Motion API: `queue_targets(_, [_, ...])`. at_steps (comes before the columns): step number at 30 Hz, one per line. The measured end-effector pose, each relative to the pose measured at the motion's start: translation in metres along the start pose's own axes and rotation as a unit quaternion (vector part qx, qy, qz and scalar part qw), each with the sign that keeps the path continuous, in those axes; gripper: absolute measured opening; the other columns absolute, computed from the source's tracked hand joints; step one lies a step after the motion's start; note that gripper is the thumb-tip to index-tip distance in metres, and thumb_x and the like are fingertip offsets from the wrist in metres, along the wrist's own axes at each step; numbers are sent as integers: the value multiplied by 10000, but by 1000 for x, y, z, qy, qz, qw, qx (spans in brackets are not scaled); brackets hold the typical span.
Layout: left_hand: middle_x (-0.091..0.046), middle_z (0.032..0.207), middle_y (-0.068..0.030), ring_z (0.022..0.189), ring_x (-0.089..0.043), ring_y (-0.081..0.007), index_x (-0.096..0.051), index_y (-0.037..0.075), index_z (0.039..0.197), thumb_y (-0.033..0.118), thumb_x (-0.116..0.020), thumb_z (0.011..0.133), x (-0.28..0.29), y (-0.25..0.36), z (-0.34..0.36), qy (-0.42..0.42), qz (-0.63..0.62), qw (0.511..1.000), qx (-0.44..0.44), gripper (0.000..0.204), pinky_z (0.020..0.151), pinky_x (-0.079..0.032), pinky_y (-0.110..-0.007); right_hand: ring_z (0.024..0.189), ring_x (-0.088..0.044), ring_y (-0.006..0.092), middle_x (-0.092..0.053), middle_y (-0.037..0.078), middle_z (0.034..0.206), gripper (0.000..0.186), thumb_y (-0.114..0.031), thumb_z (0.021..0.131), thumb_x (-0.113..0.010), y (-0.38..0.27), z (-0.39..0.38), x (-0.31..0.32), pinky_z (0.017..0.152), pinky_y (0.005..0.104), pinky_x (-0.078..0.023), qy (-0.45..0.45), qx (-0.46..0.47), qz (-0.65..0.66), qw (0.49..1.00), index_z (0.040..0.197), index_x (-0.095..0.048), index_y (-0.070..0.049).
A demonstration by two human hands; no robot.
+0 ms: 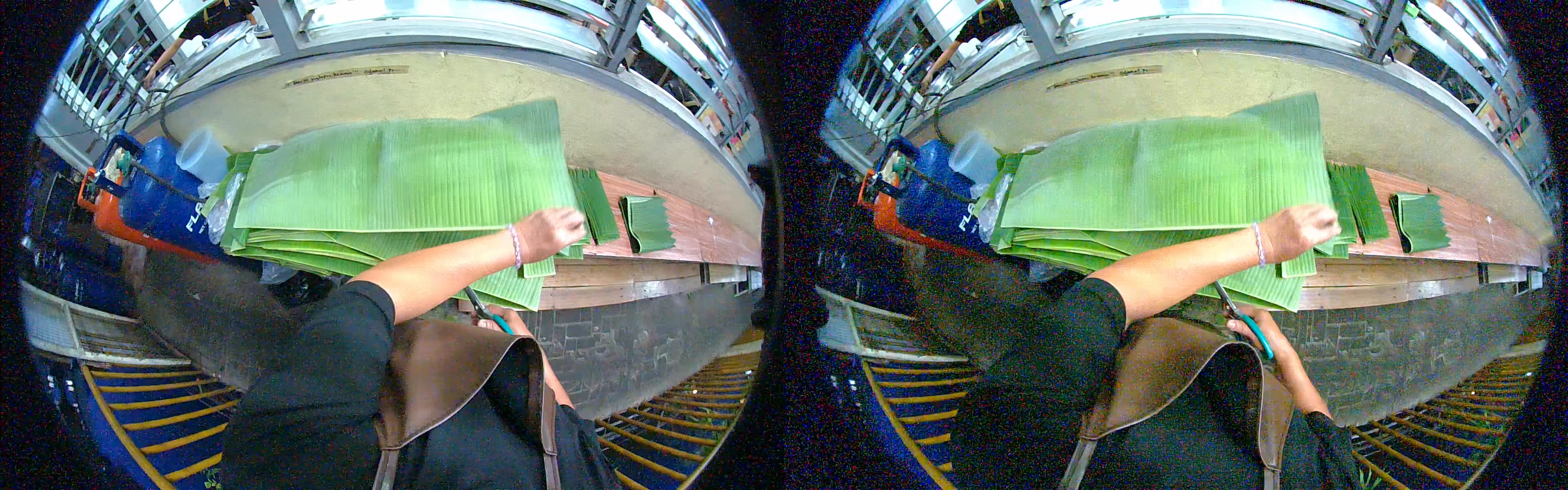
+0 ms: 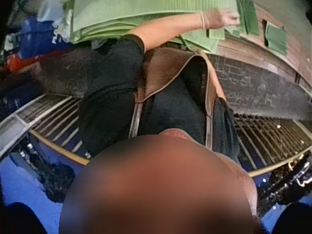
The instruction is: The person uses scissors to trim and cut large green banana leaves on a wooden workbench. They repeatedly pick up leaves, align them, and cut along edges to produce smaller rectangular pieces, stacking the cut pieces on the bench.
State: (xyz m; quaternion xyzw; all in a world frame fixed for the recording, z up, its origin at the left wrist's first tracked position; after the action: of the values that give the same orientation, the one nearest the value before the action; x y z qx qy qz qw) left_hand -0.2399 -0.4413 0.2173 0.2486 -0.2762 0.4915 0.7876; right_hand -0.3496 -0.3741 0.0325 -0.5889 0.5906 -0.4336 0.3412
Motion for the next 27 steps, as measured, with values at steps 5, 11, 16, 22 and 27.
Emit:
queue_targets(5, [-543, 1215, -202, 1126, -546, -347, -634, 68, 1097, 62, -558, 807, -53, -6, -79, -91, -114, 987, 73, 300, 956, -461, -407, 904, -583, 165, -657, 79, 930, 438, -355, 843, -696, 23, -3, -5, 846, 306, -450, 68, -12, 73, 995, 1056, -647, 25])
queue_targets(11, [-520, 1266, -185, 1196, -480, -351, -652, 116, 1118, 58, -671, 740, 72, -110, -253, -75, 44, 927, 366, 383, 1021, -402, -429, 879, -627, 165, -665, 85, 939, 366, -300, 876, -661, 37, -41, -3, 830, 314, -488, 151, -40, 195, 968, 1077, -630, 4])
queue_targets(16, [-565, 1214, -213, 1166, -500, -368, -592, 77, 1196, 221, -698, 764, 304, -190, -492, -47, 305, 669, 676, 468, 1023, -381, -455, 809, -578, 139, -644, 52, 923, 425, -385, 890, -577, 52, -52, 7, 704, 268, -457, 273, 18, 187, 944, 1112, -632, -26])
queue_targets(22, [-553, 1246, -251, 1147, -544, -378, -517, -2, 1284, 364, -704, 757, 432, -225, -664, -71, 297, 501, 810, 668, 979, -424, -451, 623, -549, 134, -580, 21, 764, 425, -436, 895, -573, 79, -17, 26, 536, 270, -437, 466, 9, 337, 818, 1078, -637, -57])
queue_targets(27, [-642, 1094, -207, 1023, -623, -257, -593, -19, 1166, 277, -713, 784, 431, -258, -689, -31, 208, 632, 746, 498, 889, -480, -377, 538, -478, 135, -485, 14, 668, 437, -454, 842, -650, 61, -2, 36, 479, 271, -395, 534, -16, 275, 799, 1025, -630, -58])
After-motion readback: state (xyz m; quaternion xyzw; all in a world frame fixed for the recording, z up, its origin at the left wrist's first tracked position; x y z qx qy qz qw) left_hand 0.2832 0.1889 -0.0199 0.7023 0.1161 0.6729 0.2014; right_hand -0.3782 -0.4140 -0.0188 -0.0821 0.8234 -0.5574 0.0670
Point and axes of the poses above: each hand's wrist, its own z-axis towards the middle knuckle, its own x-axis out of the back of the hand, y = z × x, the point moved 7 cm from there along z, towards the middle knuckle
